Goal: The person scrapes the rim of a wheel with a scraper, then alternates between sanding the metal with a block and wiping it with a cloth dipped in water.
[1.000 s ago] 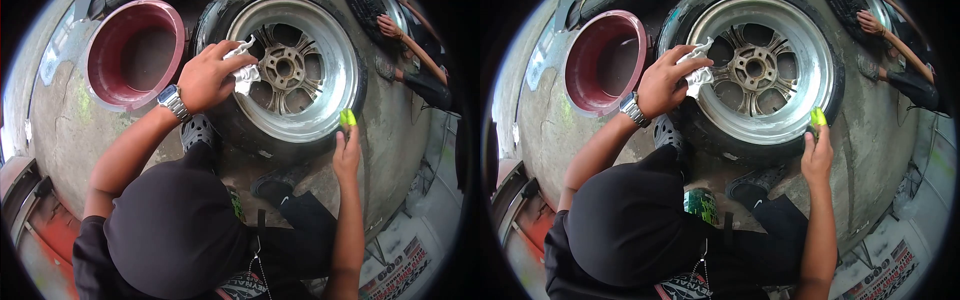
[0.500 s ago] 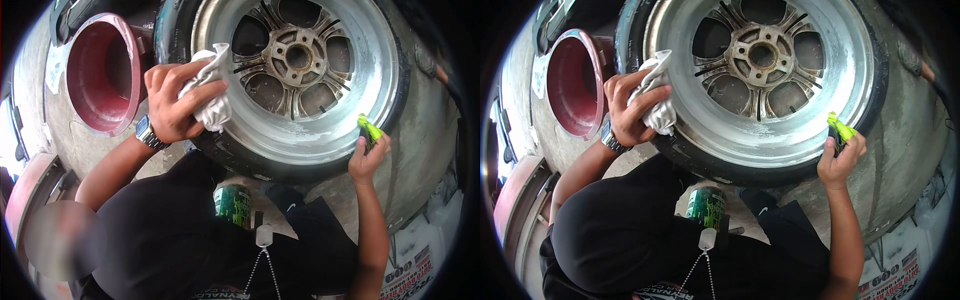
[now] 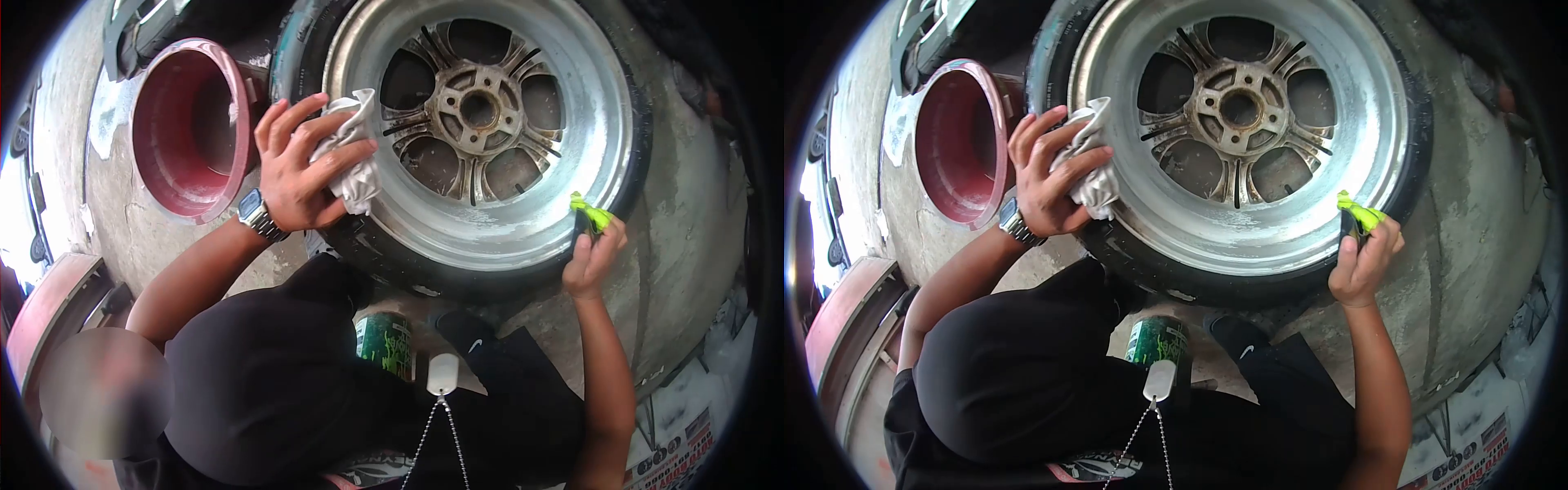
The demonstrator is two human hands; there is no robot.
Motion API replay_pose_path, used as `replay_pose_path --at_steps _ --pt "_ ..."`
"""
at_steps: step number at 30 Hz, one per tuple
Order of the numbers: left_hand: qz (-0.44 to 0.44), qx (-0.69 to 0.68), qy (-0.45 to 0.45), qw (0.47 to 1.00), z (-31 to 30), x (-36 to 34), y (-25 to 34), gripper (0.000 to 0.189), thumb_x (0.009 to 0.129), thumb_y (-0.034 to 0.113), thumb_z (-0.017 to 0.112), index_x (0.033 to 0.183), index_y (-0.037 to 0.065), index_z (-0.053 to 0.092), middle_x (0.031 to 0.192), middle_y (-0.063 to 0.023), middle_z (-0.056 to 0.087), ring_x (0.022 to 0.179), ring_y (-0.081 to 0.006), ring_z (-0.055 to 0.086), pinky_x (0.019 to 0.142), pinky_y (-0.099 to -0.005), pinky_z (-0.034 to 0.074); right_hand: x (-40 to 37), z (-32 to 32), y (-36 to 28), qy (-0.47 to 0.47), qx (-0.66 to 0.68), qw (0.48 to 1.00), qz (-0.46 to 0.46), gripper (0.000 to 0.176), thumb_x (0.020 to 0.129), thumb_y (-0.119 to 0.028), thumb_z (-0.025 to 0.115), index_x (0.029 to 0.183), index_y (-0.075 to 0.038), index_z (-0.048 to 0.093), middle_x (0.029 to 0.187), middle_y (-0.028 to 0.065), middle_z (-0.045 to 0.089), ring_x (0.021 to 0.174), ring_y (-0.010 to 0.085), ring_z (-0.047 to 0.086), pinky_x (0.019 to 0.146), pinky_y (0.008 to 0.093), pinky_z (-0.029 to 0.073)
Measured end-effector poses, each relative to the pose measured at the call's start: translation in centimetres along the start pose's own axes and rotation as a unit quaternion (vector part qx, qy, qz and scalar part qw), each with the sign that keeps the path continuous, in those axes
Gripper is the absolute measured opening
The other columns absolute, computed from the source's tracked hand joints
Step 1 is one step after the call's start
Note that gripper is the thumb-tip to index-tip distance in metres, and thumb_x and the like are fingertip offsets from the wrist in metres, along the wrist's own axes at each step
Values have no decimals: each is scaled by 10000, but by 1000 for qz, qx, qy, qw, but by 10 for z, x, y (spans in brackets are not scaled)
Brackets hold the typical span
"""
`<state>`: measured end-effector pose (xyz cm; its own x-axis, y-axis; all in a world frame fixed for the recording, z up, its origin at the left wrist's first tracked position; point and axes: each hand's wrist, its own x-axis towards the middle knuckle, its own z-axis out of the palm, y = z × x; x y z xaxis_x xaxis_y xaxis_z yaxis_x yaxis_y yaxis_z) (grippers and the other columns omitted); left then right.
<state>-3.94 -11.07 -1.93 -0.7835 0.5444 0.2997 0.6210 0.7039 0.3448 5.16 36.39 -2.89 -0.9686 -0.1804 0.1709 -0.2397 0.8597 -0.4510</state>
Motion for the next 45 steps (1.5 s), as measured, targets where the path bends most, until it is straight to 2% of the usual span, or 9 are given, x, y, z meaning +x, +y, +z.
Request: replay_pose_path --at_steps 5,12,14,20,25,29,36,41,45 --pt "10 -17 24 1000 0 -4 -1 588 760 533 784 1283 269 737 1432 -85 622 1439 -349 511 1251 -592 234 4 6 -10 46 -51 998 -1 306 1033 -229 587 1247 -10 600 1172 173 637 1107 374 579 990 497 374" --pt "52 -117 47 991 -8 -2 -2 810 721 708 829 1250 114 676 1370 -200 584 1355 -401 548 1212 -614 305 27 25 -61 103 -44 977 179 288 1039 -278 666 1189 -34 634 1111 204 652 1033 436 619 915 527 454" --pt "52 -146 76 985 -8 -2 2 802 692 686 868 1175 79 664 1277 -216 615 1156 -414 602 999 -515 459 41 21 -103 93 18 987 129 245 1016 -224 698 1147 -22 649 1076 197 646 1000 419 625 888 500 491" --pt "24 -273 -9 962 3 -11 55 449 892 465 798 749 67 646 850 -108 665 830 -334 643 744 -446 471 60 39 -208 109 289 932 191 342 875 -159 867 1067 -13 624 989 143 731 899 251 720 819 389 557" --pt "-100 -365 -52 924 -3 -7 51 416 971 447 739 1070 49 669 972 -147 731 896 -380 706 782 -463 532 76 40 -257 99 249 949 167 417 850 -295 920 952 -23 621 784 132 697 701 280 691 687 402 537" --pt "-73 -378 8 923 7 -10 49 431 957 458 752 1190 110 650 822 -152 706 777 -366 708 700 -480 501 81 43 -258 112 212 955 176 440 852 -325 916 959 -16 622 794 159 698 708 329 688 701 430 539" --pt "-110 -367 -29 923 -7 -14 54 528 902 480 824 1236 122 626 910 -155 741 849 -367 733 788 -460 554 84 53 -260 119 144 953 238 448 921 -387 874 961 -17 625 834 104 709 743 192 661 714 380 533" --pt "-67 -408 -2 910 10 -18 42 754 807 642 848 1244 61 643 888 -141 697 795 -327 679 740 -424 526 89 84 -252 52 357 913 193 378 1008 -349 793 1002 -14 618 840 90 720 753 145 678 705 342 536" --pt "-85 -387 -50 917 2 -18 39 655 869 636 791 1117 45 655 786 -124 654 699 -330 626 659 -452 456 91 75 -257 -10 468 856 220 242 1017 -179 782 1107 -15 629 937 51 744 811 70 664 724 251 534"
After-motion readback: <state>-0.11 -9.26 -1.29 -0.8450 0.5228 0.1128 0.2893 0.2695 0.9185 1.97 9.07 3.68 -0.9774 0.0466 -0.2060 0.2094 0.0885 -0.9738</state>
